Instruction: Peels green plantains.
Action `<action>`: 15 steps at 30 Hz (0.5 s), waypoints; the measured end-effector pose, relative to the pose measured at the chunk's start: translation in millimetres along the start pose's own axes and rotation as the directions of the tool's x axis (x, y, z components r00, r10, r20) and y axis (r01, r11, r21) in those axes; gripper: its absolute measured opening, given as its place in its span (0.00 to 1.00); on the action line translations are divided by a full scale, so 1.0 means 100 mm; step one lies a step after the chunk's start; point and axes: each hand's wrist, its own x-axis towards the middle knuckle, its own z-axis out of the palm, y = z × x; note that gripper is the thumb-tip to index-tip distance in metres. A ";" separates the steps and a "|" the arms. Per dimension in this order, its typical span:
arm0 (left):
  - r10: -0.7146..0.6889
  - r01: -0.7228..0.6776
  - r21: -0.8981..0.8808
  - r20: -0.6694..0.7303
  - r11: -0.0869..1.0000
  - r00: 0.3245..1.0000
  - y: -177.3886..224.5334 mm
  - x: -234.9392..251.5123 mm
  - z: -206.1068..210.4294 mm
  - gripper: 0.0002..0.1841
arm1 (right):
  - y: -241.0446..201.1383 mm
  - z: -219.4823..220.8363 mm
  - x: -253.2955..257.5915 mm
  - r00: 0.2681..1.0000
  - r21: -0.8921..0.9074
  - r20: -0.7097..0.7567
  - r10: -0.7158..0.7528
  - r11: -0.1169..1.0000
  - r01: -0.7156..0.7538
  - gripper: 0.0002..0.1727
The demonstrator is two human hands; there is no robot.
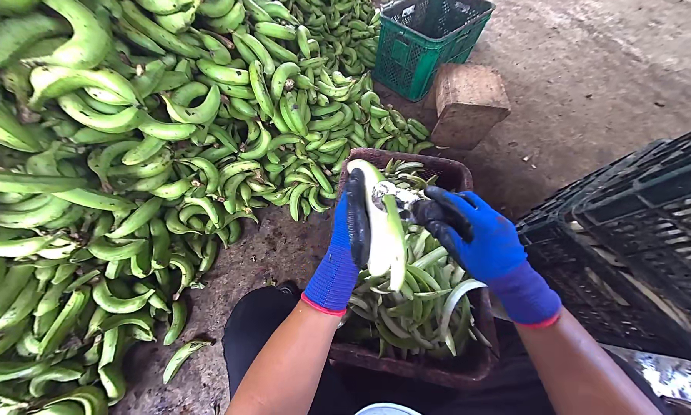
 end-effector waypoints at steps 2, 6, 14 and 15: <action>-0.035 0.033 0.125 0.008 0.992 0.999 0.01 -0.01 0.01 0.26 | 0.06 -0.01 0.02 1.000 0.010 0.008 0.002 1.000 -0.002 0.32; -0.055 -0.044 0.474 0.193 0.879 0.980 0.01 0.06 0.04 0.24 | 0.10 -0.01 0.06 0.982 0.079 0.114 0.153 0.983 -0.163 0.26; -0.157 -0.027 0.707 0.193 0.707 0.968 -0.13 0.17 -0.05 0.31 | 0.25 0.07 0.17 0.792 0.174 0.416 0.446 0.816 -0.551 0.22; -0.139 0.010 0.659 0.144 0.752 0.980 -0.13 0.17 -0.12 0.31 | 0.21 0.07 0.13 0.855 0.170 0.375 0.359 0.880 -0.444 0.22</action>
